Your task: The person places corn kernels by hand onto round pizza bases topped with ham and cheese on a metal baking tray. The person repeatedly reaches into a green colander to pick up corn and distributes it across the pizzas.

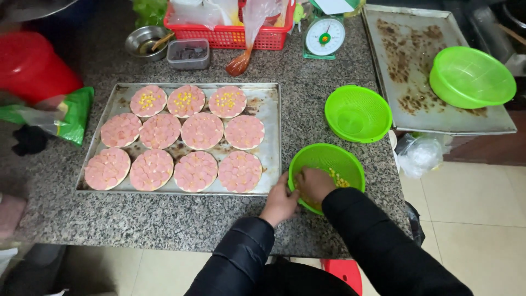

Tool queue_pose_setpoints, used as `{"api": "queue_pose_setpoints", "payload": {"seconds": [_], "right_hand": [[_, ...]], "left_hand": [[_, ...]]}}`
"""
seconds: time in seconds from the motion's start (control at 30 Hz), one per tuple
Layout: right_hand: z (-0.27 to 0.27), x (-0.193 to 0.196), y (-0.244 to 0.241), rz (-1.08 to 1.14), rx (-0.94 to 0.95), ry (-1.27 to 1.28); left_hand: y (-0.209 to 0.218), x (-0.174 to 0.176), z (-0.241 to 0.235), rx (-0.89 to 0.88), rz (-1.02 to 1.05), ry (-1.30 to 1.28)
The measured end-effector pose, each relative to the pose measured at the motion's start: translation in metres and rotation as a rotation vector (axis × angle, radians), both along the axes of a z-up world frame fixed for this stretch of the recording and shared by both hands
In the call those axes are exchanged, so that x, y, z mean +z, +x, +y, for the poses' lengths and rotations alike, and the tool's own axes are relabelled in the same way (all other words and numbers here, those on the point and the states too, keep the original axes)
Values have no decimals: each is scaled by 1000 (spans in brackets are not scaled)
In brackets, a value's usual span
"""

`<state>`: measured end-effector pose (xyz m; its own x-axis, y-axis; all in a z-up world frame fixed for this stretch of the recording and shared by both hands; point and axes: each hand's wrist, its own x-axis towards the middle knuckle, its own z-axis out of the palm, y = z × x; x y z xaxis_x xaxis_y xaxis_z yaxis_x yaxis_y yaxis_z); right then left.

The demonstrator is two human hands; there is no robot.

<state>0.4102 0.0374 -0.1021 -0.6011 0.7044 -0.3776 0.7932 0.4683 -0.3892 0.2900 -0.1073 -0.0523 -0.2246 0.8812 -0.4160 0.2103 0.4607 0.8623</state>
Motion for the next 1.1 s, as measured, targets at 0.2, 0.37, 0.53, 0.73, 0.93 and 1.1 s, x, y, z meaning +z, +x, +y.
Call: {"api": "queue_pose_setpoints", "payload": {"seconds": [0.2,0.37,0.53,0.73,0.93,1.1], "right_hand": [[46,-26,44,392,-460,-416],[31,32,62,633,-733,-759],[19,46,67,778,-826,-1079],[19,26,36,828,-843,-1133],[-8,-4,-74,941,-751,-1184],[-62,37,-193,892,-667,-1166]], "left_hand": [[-15,-54,-1,37,-33,31],[-24,-63,-5,56,91,73],[-22,-24,-9,98,143,106],[-32,21,-14,46,296,391],[-81,69,-28,-13,686,733],[-188,18,-44,-80,918,614]]}}
